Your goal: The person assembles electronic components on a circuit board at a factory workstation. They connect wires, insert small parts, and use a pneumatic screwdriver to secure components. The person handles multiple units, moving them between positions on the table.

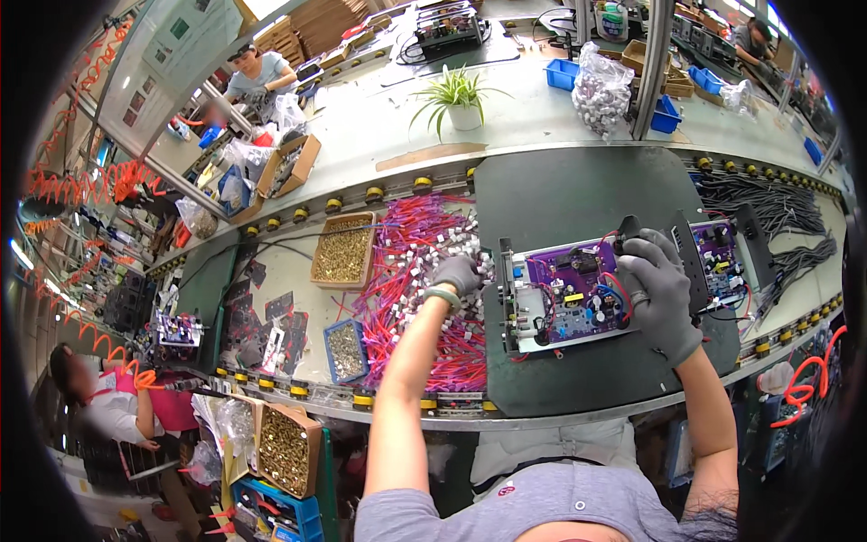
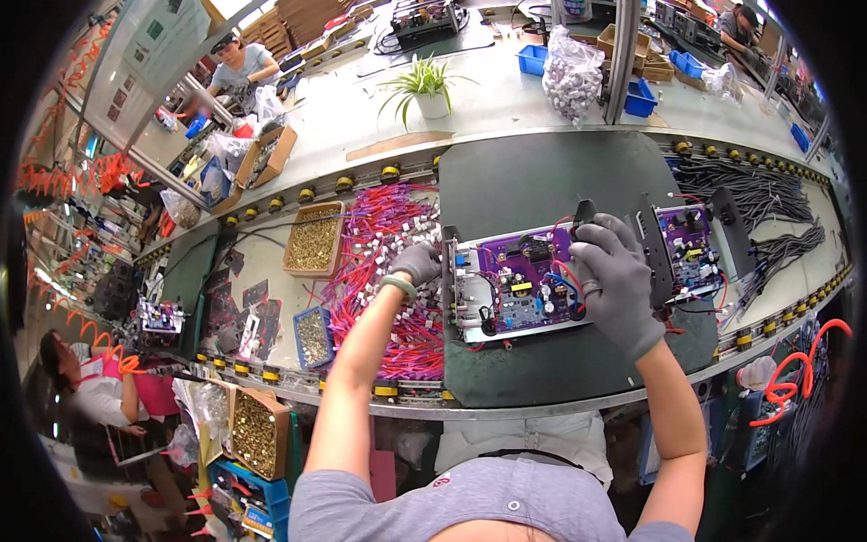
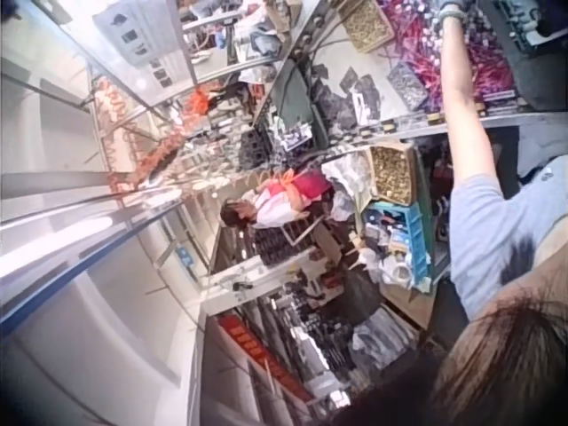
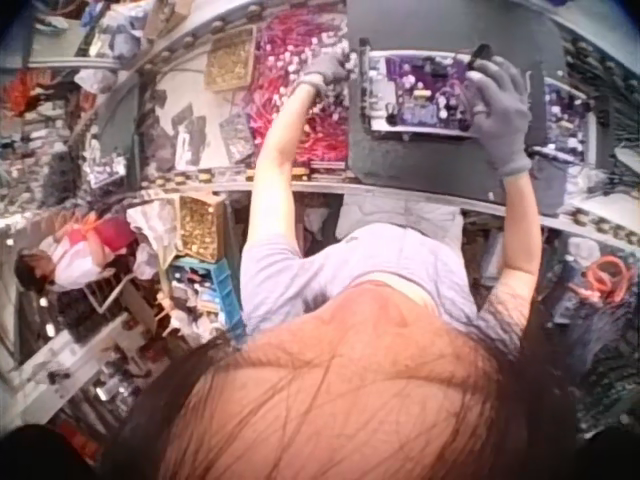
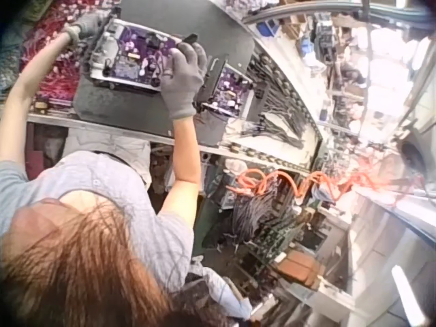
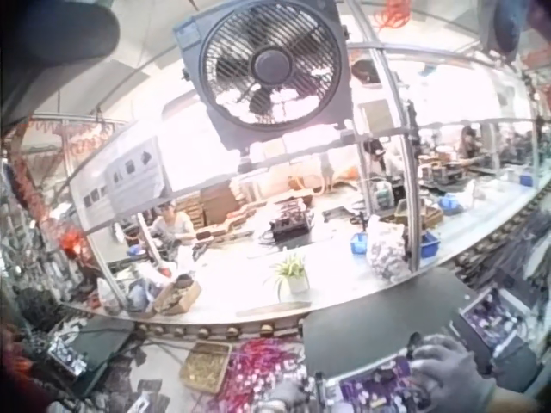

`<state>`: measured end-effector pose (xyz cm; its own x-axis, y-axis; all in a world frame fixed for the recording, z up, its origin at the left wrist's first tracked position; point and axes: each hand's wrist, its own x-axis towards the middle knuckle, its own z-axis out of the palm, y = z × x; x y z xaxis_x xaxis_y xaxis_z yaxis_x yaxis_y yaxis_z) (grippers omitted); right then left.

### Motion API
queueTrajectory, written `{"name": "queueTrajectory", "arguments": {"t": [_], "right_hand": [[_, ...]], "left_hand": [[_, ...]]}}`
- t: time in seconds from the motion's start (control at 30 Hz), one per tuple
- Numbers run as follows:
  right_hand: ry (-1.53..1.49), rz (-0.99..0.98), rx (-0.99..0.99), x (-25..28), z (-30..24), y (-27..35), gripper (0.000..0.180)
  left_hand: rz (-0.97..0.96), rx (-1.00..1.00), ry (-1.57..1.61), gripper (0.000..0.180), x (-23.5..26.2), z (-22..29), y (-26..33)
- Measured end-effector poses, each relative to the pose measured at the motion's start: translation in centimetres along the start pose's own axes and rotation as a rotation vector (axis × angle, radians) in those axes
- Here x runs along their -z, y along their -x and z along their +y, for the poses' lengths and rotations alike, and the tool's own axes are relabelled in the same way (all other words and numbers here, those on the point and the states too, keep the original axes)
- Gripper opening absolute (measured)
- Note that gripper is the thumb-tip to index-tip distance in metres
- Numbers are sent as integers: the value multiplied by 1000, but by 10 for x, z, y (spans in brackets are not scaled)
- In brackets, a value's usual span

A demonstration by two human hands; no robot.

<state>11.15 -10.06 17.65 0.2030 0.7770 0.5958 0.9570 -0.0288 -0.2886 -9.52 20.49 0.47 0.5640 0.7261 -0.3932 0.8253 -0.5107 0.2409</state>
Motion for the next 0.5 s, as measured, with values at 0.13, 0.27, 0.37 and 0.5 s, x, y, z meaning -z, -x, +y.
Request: {"name": "queueTrajectory", "arguments": {"t": [0.13,0.27,0.37,0.5], "right_hand": [[-49,4,-25,0,3,4,13],[-67,4,-36,-4,2,6,14],[-77,5,-29,-7,2,6,15],[-93,13,-7,-7,-1,5,15]], "left_hand": [[-46,-187,121,30,27,-21,30],[64,-58,427,29,49,-74,64],[107,6,617,31,50,-109,86],[94,118,568,36,40,-112,111]]}}
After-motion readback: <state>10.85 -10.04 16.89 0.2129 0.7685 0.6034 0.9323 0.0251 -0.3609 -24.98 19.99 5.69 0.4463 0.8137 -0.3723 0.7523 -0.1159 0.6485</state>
